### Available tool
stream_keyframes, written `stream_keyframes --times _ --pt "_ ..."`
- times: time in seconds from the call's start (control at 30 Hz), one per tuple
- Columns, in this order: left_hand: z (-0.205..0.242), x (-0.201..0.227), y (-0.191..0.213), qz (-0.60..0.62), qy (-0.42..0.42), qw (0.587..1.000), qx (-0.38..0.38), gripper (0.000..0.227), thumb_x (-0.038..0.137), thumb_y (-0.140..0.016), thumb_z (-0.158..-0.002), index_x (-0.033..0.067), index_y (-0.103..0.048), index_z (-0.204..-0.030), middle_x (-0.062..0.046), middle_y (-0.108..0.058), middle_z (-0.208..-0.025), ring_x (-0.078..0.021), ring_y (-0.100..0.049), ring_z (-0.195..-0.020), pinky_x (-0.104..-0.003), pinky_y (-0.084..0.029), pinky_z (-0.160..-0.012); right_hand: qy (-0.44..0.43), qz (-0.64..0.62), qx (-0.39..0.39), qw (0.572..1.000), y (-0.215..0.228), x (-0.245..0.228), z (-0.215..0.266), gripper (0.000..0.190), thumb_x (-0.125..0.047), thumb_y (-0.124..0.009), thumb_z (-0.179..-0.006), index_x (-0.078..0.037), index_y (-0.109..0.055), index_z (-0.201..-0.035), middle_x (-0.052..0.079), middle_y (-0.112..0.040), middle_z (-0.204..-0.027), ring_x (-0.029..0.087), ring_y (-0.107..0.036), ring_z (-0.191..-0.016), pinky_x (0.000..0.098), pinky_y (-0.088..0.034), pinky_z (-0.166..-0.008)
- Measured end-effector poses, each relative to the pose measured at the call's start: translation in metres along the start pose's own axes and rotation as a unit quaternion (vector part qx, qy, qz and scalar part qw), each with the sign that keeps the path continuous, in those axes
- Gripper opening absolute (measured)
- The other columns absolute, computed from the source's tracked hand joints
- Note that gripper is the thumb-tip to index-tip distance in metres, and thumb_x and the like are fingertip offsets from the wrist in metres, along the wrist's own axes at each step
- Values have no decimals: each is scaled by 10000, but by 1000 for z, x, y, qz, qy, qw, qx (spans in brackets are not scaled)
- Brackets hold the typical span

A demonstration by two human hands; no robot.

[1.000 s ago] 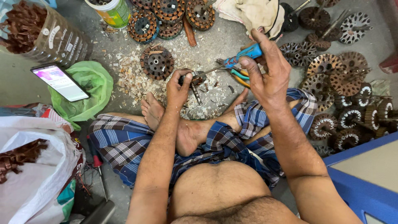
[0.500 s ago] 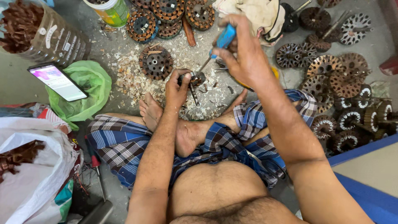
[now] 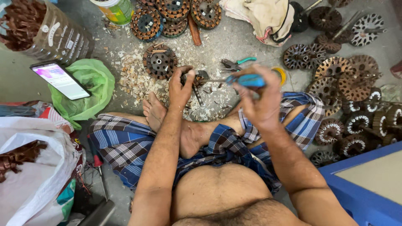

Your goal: The person sits on the floor and uses pliers and a screwdriver to remove copper windings from circular motor stators. They extract the copper wire, place it into a nearby bag, and continue working on multiple stator units.

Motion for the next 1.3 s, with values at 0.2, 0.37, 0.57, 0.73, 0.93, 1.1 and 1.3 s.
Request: stream_keyframes --times 0.2,0.37,0.57,0.73,0.93,1.1,1.3 --pt "-3 15 5 -30 38 999 -10 281 291 -809 -897 74 -796 -1074 -81 -736 -1034 -206 -697 -998 -321 -528 -902 -61 -69 23 996 15 19 -8 583 114 -693 -1094 -48 -291 -1484 191 -644 -1248 198 -691 -1144 303 -622 -987" --pt "-2 14 4 -20 23 999 -17 245 273 -785 -935 64 -790 -1062 -76 -750 -1008 -206 -707 -964 -318 -532 -891 -68 -68 22 995 9 36 -13 607 130 -707 -1074 -57 -303 -1488 190 -658 -1203 215 -700 -1116 310 -616 -961" --pt "-2 8 4 -36 19 999 -23 239 273 -766 -946 47 -775 -1024 -73 -749 -998 -197 -707 -934 -317 -536 -846 -62 -67 -29 995 9 60 -39 584 99 -663 -1122 -80 -258 -1504 168 -664 -1152 239 -733 -1129 391 -634 -1011" --pt "-1 2 1 -44 44 998 -26 267 306 -757 -950 48 -778 -1012 -83 -739 -959 -212 -671 -856 -323 -519 -766 -132 -112 -66 983 5 96 -67 627 65 -667 -1090 -74 -249 -1536 172 -669 -1160 272 -743 -1126 414 -646 -924" --pt "-4 -6 3 -53 14 998 -9 303 337 -741 -980 38 -758 -1022 -96 -748 -956 -239 -691 -913 -338 -521 -841 7 -7 -5 1000 -14 47 -18 598 68 -668 -1085 -83 -254 -1489 176 -667 -1156 248 -748 -1056 357 -641 -839" --pt "-5 -6 2 -47 3 999 -17 310 343 -733 -985 36 -755 -1020 -112 -760 -1023 -258 -703 -988 -359 -528 -897 -63 -3 12 998 -6 50 -26 598 70 -671 -1071 -70 -285 -1506 162 -661 -1149 254 -732 -1061 360 -665 -883" --pt "-2 -11 6 -19 46 999 16 334 355 -724 -981 27 -752 -1041 -111 -756 -1013 -191 -693 -954 -342 -531 -872 -71 -8 -28 997 -18 59 -23 573 85 -695 -1029 -57 -332 -1450 160 -673 -1150 250 -746 -1063 338 -649 -872"
Point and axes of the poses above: each hand's wrist, its own z-axis away from the middle knuckle, its own y-axis out of the back of the hand, x = y × z, the point moved 4 cm from there along -z, towards the middle knuckle
